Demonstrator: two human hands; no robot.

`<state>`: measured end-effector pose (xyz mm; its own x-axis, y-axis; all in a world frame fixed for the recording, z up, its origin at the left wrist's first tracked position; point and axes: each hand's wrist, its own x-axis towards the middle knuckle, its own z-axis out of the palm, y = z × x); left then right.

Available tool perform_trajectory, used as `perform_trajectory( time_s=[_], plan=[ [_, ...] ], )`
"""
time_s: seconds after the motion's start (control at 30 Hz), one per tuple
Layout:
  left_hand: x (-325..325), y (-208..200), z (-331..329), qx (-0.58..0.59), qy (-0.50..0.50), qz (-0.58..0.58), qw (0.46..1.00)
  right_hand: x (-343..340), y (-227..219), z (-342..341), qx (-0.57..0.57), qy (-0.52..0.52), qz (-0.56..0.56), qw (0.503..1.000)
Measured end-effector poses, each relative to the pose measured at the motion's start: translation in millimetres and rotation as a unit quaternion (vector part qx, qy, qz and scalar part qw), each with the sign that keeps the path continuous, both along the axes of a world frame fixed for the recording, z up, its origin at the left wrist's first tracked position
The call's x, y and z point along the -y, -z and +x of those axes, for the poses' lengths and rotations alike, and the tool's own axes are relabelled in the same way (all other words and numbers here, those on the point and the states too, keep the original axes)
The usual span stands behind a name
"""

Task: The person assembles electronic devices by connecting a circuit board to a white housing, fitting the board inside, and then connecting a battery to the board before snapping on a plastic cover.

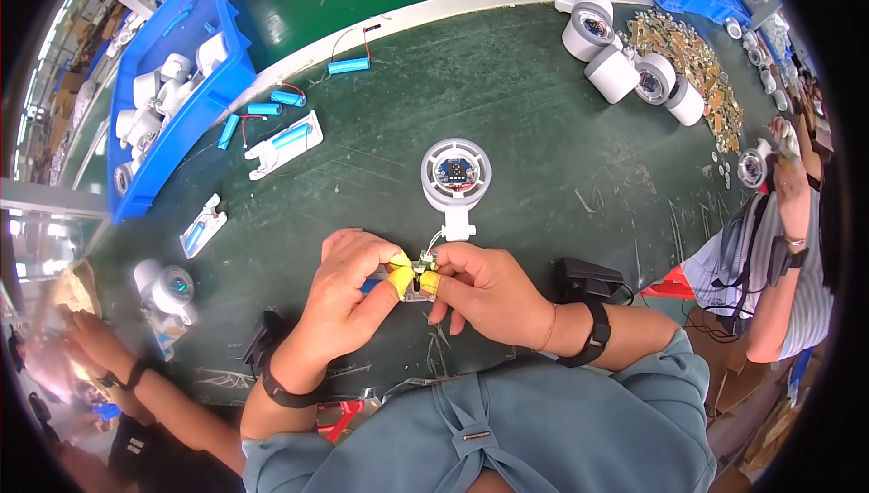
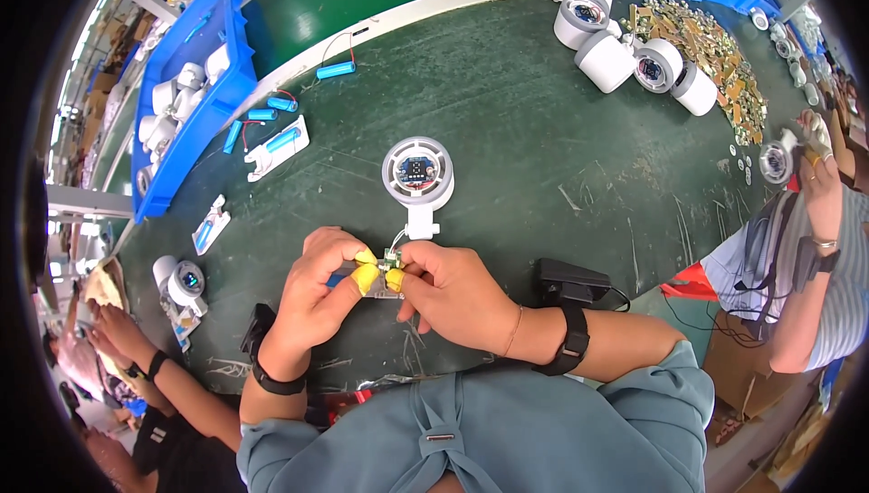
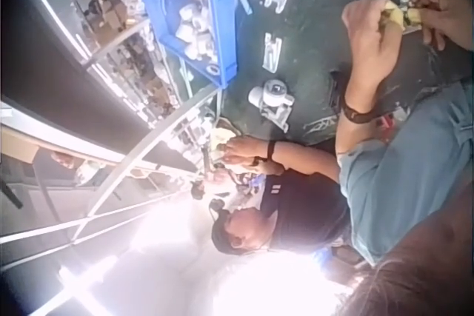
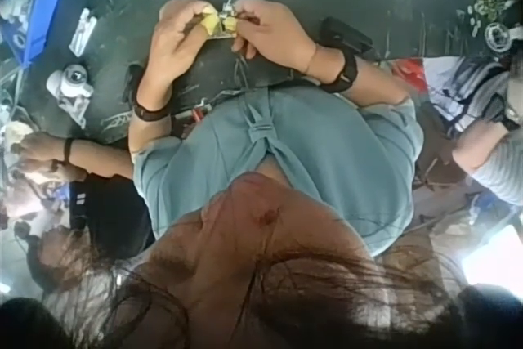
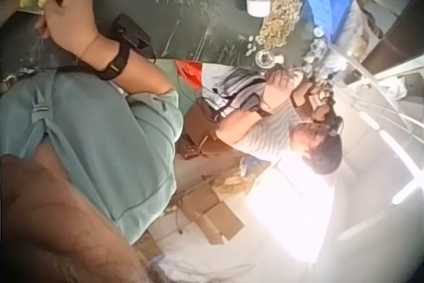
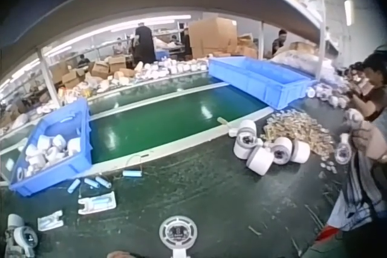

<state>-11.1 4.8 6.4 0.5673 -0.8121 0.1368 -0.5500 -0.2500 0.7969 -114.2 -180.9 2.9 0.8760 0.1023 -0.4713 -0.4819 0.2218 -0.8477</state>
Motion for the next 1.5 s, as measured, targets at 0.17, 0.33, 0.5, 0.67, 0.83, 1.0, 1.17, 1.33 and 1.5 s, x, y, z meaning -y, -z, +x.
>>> perform_trajectory(
  time_s=[0.17, 0.33, 0.5, 0.67, 0.83, 1.0, 1.17, 1.33, 1.5],
  plan=[
    [2, 1, 0, 0.007, -0.008, 0.007, 1.000, -1, 2, -1, 0.025, 0.000, -0.025, 0.999],
    [1, 0, -1, 0.004, -0.007, 0.030, 1.000, -6, 1, -2, 0.054, 0.010, -0.079, 0.995],
    [2, 5, -8, 0.026, -0.048, -0.022, 0.998, -8, 3, -2, 0.068, 0.013, -0.095, 0.993],
    [8, 4, -21, 0.137, -0.073, -0.019, 0.988, -12, 6, -3, 0.101, 0.024, -0.140, 0.985],
    [12, -2, -27, 0.232, -0.069, 0.004, 0.970, -16, 24, -6, 0.238, 0.042, -0.273, 0.931],
    [15, -3, -28, 0.254, -0.054, -0.001, 0.966, -19, 27, -5, 0.257, 0.066, -0.293, 0.919],
    [17, -1, -30, 0.267, -0.043, -0.010, 0.963, -20, 26, -5, 0.259, 0.079, -0.298, 0.915],
    [18, 0, -30, 0.263, -0.036, -0.016, 0.964, -20, 26, -7, 0.253, 0.076, -0.291, 0.919],
    [20, -1, -29, 0.268, -0.027, -0.015, 0.963, -21, 27, -7, 0.260, 0.090, -0.298, 0.914]
  ],
)
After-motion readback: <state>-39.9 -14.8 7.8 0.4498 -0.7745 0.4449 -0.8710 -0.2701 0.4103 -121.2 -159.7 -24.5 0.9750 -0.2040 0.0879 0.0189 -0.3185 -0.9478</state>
